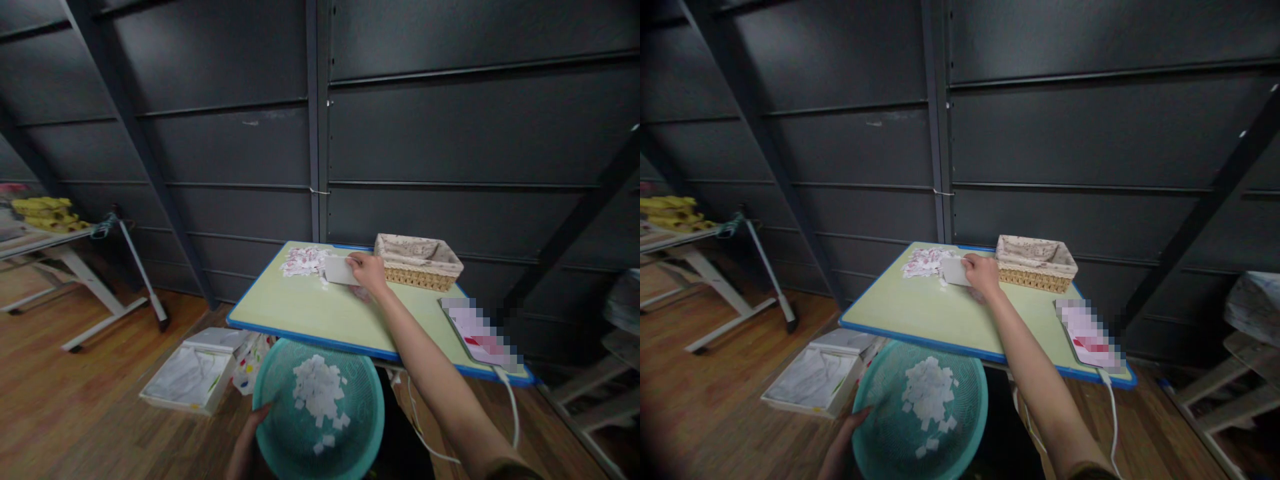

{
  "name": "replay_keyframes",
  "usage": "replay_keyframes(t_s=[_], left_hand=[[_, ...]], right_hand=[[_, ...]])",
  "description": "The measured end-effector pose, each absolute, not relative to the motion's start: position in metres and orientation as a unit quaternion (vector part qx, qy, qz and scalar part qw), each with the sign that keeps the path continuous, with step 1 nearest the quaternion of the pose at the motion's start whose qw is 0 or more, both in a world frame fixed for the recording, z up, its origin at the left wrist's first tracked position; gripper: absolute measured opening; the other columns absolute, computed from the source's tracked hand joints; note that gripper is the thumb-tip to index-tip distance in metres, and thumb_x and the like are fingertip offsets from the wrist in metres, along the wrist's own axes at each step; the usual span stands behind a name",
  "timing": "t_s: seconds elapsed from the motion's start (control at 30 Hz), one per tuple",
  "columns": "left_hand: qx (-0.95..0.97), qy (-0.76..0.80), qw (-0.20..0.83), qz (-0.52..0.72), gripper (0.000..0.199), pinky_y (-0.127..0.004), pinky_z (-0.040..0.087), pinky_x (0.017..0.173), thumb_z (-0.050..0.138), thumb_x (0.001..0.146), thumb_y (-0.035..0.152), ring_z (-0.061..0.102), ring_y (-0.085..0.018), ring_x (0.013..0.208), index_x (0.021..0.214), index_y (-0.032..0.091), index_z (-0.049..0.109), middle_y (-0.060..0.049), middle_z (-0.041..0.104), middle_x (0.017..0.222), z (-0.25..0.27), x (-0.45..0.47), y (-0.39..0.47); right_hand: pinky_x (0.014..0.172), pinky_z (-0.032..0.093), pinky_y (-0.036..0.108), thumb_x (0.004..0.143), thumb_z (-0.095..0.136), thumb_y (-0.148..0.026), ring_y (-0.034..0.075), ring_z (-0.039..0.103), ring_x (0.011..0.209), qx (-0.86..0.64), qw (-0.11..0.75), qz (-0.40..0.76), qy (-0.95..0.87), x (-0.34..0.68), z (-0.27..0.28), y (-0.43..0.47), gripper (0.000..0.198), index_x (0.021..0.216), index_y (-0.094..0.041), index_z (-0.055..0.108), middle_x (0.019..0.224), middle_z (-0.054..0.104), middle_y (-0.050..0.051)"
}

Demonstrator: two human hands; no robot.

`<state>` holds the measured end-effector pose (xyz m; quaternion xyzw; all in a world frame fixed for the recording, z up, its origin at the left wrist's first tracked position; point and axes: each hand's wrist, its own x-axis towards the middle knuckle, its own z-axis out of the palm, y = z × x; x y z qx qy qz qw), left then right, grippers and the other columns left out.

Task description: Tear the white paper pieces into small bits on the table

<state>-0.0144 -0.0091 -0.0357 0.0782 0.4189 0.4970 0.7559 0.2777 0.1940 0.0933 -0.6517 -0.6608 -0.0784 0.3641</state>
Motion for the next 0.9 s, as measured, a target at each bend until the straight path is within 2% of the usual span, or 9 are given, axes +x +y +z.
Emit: replay_keyframes(t_s=[0.1, 0.2, 0.3, 0.43, 0.6, 0.73, 0.9], left_hand=[[0.059, 0.436, 0.748, 0.497, 0.074, -0.054, 0.033, 0.109, 0.068, 0.072, 0.011, 0.050, -0.036, 0.121, 0.140, 0.016, 0.040, -0.013, 0.069, 0.117, -0.036, -0.013, -0.009], [0.090, 0.426, 0.748, 0.500, 0.074, -0.056, 0.032, 0.109, 0.067, 0.071, 0.006, 0.050, -0.035, 0.122, 0.139, 0.019, 0.043, -0.011, 0.070, 0.116, -0.032, -0.011, -0.010], [0.104, 0.438, 0.744, 0.495, 0.080, -0.056, 0.031, 0.109, 0.066, 0.071, 0.005, 0.050, -0.035, 0.122, 0.143, 0.018, 0.035, -0.012, 0.067, 0.120, -0.027, -0.010, -0.011], [0.071, 0.450, 0.739, 0.496, 0.084, -0.053, 0.031, 0.108, 0.066, 0.075, 0.015, 0.049, -0.035, 0.121, 0.147, 0.016, 0.022, -0.014, 0.064, 0.123, -0.022, -0.007, -0.010], [0.075, 0.420, 0.733, 0.530, 0.094, -0.052, 0.032, 0.108, 0.066, 0.073, 0.006, 0.051, -0.033, 0.119, 0.147, 0.027, 0.012, -0.009, 0.063, 0.124, -0.022, -0.007, -0.012], [0.070, 0.407, 0.752, 0.514, 0.092, -0.052, 0.036, 0.106, 0.065, 0.073, 0.008, 0.054, -0.035, 0.117, 0.148, 0.019, 0.013, -0.013, 0.064, 0.123, -0.026, -0.007, -0.011], [0.029, 0.425, 0.762, 0.487, 0.087, -0.056, 0.037, 0.105, 0.066, 0.075, 0.025, 0.057, -0.037, 0.115, 0.148, 0.013, 0.020, -0.016, 0.070, 0.117, -0.031, -0.008, -0.007]], right_hand=[[0.087, 0.047, 0.031, 0.087, 0.052, -0.030, 0.022, 0.067, 0.098, -0.649, 0.374, -0.072, -0.659, 0.278, 0.092, 0.195, 0.026, 0.099, -0.022, 0.074, 0.102, 0.073, 0.006], [0.086, 0.047, 0.031, 0.086, 0.055, -0.031, 0.023, 0.067, 0.096, -0.643, 0.384, -0.059, -0.660, 0.277, 0.092, 0.194, 0.025, 0.098, -0.022, 0.074, 0.101, 0.074, 0.007], [0.082, 0.049, 0.029, 0.085, 0.055, -0.030, 0.021, 0.068, 0.091, -0.636, 0.414, -0.046, -0.650, 0.277, 0.093, 0.194, 0.024, 0.097, -0.022, 0.075, 0.098, 0.074, 0.005], [0.077, 0.050, 0.030, 0.085, 0.054, -0.031, 0.021, 0.069, 0.085, -0.642, 0.436, -0.053, -0.628, 0.280, 0.094, 0.195, 0.025, 0.097, -0.022, 0.075, 0.094, 0.075, 0.005], [0.083, 0.048, 0.030, 0.085, 0.054, -0.029, 0.022, 0.068, 0.092, -0.642, 0.410, -0.062, -0.645, 0.279, 0.092, 0.194, 0.024, 0.096, -0.023, 0.075, 0.100, 0.074, 0.005], [0.084, 0.048, 0.030, 0.086, 0.055, -0.030, 0.022, 0.068, 0.094, -0.631, 0.393, -0.051, -0.667, 0.273, 0.092, 0.192, 0.024, 0.097, -0.024, 0.075, 0.099, 0.074, 0.004], [0.082, 0.048, 0.029, 0.085, 0.055, -0.028, 0.021, 0.068, 0.092, -0.622, 0.402, -0.027, -0.671, 0.272, 0.096, 0.190, 0.023, 0.096, -0.022, 0.075, 0.098, 0.074, 0.005]])
